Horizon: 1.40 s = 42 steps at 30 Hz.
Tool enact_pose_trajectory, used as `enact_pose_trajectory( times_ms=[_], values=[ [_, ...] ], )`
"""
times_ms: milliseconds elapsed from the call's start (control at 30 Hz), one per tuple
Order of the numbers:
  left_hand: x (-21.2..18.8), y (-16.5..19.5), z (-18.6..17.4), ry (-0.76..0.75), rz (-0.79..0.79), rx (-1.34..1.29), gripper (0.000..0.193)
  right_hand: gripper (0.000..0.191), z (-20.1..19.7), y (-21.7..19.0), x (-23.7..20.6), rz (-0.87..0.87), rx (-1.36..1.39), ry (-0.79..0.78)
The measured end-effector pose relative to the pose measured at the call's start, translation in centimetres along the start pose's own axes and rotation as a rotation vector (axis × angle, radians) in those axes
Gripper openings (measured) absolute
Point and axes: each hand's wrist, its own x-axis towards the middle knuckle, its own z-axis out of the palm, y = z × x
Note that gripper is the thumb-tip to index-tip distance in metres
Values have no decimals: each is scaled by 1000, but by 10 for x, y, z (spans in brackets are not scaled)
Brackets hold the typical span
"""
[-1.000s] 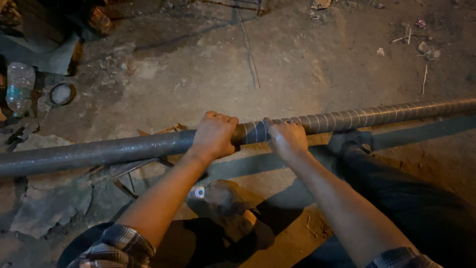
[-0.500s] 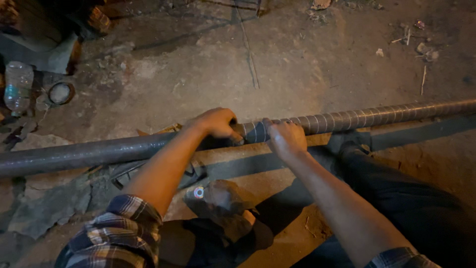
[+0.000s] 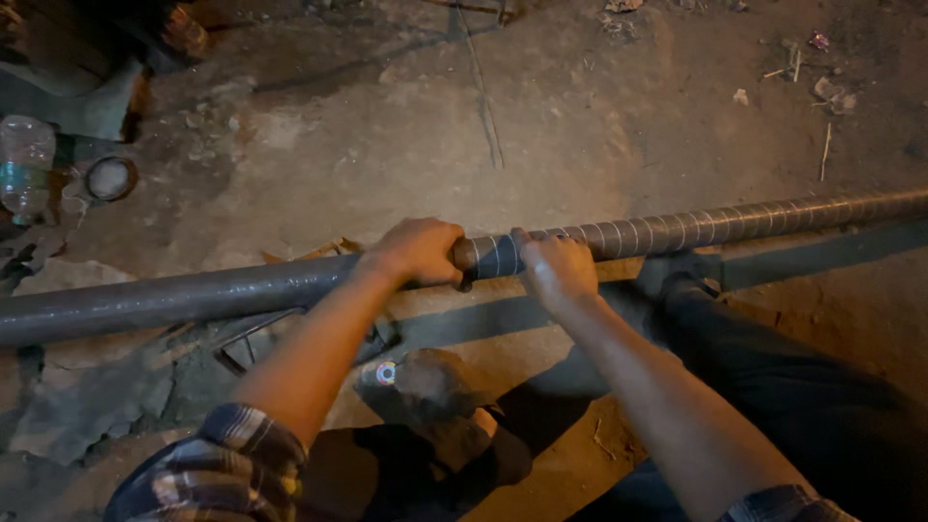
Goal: The person wraps a thin white material around a long metal pipe, securing it with their hands. They continue wrapping along the pipe's length and briefly handle a small ring-like object before resuming wrapping.
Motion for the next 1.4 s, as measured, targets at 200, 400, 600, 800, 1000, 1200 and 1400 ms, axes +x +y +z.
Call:
enact_pose_trajectory(
  times_ms=[200, 400, 600, 800, 1000, 1200, 1400],
  values=[
    [-19, 10, 6, 156, -1, 122, 57, 67, -4, -2, 0, 52, 17, -126],
    [-20, 11, 23, 323, 93, 153, 49, 66, -11, -7, 0, 31, 11, -97],
    [5, -12, 17, 89, 37, -47, 57, 67, -21, -10, -4, 8, 26, -34],
    [12, -12, 4, -17, 12, -51, 57, 61, -17, -11, -1, 28, -31, -66],
    [-23, 12, 17, 217, 4, 101, 60, 65, -18, -11, -2, 26, 26, -87],
    [-15, 12, 17, 175, -7, 122, 53, 70, -21, -12, -3, 2, -4, -81],
    [-5, 5, 7, 79, -8, 44, 54, 65, -20, -9, -1, 39, 24, -134]
  ],
)
